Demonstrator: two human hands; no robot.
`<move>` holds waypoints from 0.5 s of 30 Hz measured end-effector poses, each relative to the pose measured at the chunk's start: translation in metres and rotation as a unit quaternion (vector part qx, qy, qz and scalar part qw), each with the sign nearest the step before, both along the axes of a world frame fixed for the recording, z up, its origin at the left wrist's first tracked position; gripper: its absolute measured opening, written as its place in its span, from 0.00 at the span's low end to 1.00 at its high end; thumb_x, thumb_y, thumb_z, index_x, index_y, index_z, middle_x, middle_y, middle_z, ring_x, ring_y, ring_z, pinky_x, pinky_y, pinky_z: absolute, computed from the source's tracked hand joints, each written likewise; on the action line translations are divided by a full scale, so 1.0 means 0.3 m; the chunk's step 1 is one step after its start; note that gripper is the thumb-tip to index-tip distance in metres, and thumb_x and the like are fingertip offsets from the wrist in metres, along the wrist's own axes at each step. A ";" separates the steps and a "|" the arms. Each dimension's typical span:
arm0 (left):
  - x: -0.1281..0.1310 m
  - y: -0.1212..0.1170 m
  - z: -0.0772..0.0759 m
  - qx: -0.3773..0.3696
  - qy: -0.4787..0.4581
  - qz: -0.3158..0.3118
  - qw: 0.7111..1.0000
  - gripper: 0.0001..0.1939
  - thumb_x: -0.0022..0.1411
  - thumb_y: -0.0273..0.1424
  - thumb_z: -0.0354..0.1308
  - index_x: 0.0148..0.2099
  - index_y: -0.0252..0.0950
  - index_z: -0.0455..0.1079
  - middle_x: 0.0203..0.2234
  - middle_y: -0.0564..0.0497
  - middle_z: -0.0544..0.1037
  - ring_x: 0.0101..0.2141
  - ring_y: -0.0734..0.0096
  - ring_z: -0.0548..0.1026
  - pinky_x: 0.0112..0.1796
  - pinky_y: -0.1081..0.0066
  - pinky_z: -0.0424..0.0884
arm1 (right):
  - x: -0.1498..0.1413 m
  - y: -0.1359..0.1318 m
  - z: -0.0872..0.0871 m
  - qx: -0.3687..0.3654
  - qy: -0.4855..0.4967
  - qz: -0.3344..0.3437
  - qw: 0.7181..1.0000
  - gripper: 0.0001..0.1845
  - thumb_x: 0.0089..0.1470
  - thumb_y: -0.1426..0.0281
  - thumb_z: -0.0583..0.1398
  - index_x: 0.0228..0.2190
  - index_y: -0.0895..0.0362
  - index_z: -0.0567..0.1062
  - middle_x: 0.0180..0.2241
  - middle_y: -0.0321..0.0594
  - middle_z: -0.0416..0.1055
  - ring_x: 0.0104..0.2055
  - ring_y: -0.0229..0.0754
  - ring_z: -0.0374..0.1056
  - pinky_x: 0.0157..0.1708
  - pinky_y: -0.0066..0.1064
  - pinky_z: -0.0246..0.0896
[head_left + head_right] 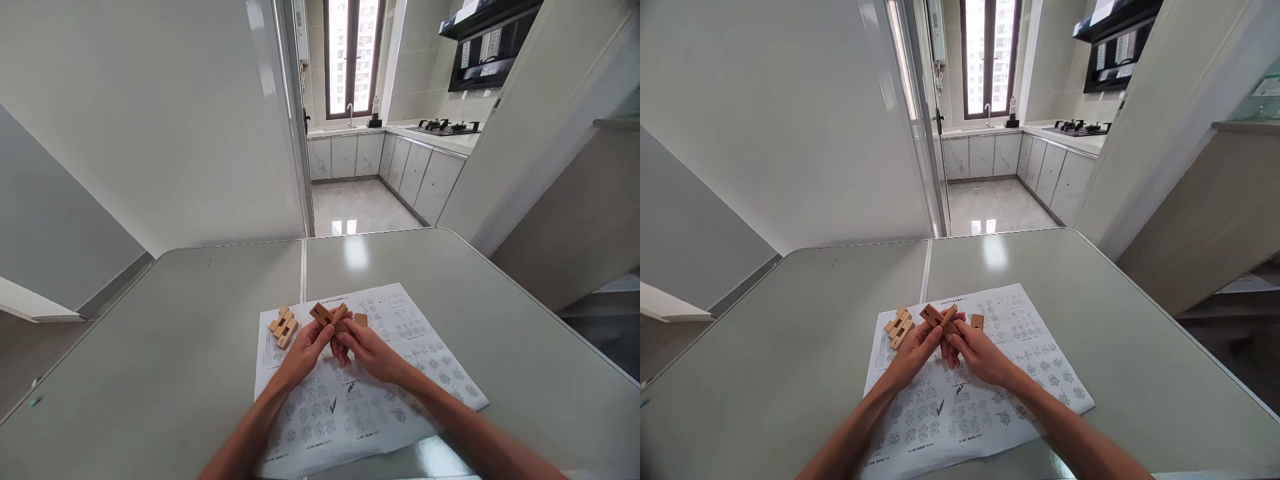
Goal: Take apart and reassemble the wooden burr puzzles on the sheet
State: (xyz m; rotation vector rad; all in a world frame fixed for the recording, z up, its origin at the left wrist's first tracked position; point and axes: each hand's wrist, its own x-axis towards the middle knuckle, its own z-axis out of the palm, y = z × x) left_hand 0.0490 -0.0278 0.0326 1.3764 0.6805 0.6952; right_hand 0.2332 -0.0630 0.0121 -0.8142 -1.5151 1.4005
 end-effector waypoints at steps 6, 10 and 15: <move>-0.009 -0.001 -0.012 0.014 0.011 -0.044 0.999 0.31 0.73 0.49 0.54 0.69 0.36 0.66 0.27 0.49 0.81 0.34 0.57 0.82 0.47 0.58 0.74 | 0.005 -0.001 0.000 -0.023 0.000 0.020 1.000 0.21 0.69 0.49 0.53 0.37 0.53 0.69 0.29 0.35 0.69 0.26 0.39 0.65 0.31 0.35 0.64; -0.008 -0.003 -0.012 0.007 0.003 -0.030 1.000 0.33 0.72 0.48 0.55 0.70 0.35 0.64 0.26 0.48 0.81 0.34 0.56 0.81 0.47 0.58 0.73 | -0.002 0.000 0.008 -0.023 0.029 0.015 0.999 0.20 0.69 0.50 0.54 0.39 0.53 0.70 0.29 0.35 0.69 0.27 0.39 0.66 0.32 0.35 0.64; -0.007 -0.013 0.025 0.002 -0.024 -0.050 0.998 0.37 0.67 0.48 0.61 0.71 0.37 0.62 0.29 0.48 0.81 0.35 0.56 0.81 0.49 0.55 0.73 | -0.001 0.001 0.023 -0.086 0.105 0.024 0.990 0.19 0.67 0.50 0.58 0.43 0.53 0.72 0.27 0.33 0.67 0.28 0.38 0.64 0.34 0.34 0.63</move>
